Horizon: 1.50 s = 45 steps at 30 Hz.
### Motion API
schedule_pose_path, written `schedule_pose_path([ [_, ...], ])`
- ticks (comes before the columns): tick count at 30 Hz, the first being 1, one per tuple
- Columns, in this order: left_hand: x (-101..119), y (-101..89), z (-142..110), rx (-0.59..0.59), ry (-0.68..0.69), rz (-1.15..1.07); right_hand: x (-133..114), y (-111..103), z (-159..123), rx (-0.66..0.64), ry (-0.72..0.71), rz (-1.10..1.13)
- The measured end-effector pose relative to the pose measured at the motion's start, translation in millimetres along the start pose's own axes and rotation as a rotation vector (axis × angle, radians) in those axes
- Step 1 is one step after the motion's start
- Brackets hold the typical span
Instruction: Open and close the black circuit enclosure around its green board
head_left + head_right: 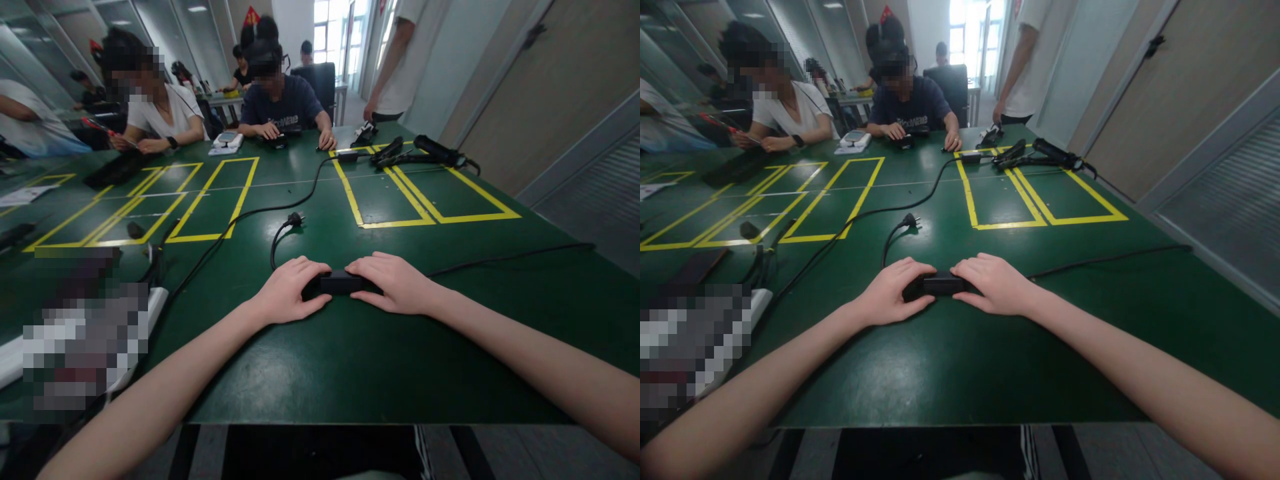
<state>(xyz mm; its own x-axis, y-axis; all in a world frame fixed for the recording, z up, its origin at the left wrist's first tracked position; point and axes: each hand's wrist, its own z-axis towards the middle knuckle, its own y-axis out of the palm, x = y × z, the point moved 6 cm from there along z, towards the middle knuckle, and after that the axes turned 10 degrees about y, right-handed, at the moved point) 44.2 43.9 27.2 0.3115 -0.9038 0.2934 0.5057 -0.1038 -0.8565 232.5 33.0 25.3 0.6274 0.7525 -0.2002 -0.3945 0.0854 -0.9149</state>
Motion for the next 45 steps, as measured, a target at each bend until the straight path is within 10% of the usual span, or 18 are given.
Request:
schedule_pose_path([
  [22,9,-1.6,0,0.023,0.086,0.057,-17,-16,-7,0.227,-0.189,-0.147],
  [35,2,4.5,-2,-0.054,-0.284,-0.384,-16,-14,-15,0.19,-0.201,-0.332],
  [45,13,-2.2,-1,0.034,0.047,0.141,-14,-7,-3,0.07,-0.009,-0.014],
])
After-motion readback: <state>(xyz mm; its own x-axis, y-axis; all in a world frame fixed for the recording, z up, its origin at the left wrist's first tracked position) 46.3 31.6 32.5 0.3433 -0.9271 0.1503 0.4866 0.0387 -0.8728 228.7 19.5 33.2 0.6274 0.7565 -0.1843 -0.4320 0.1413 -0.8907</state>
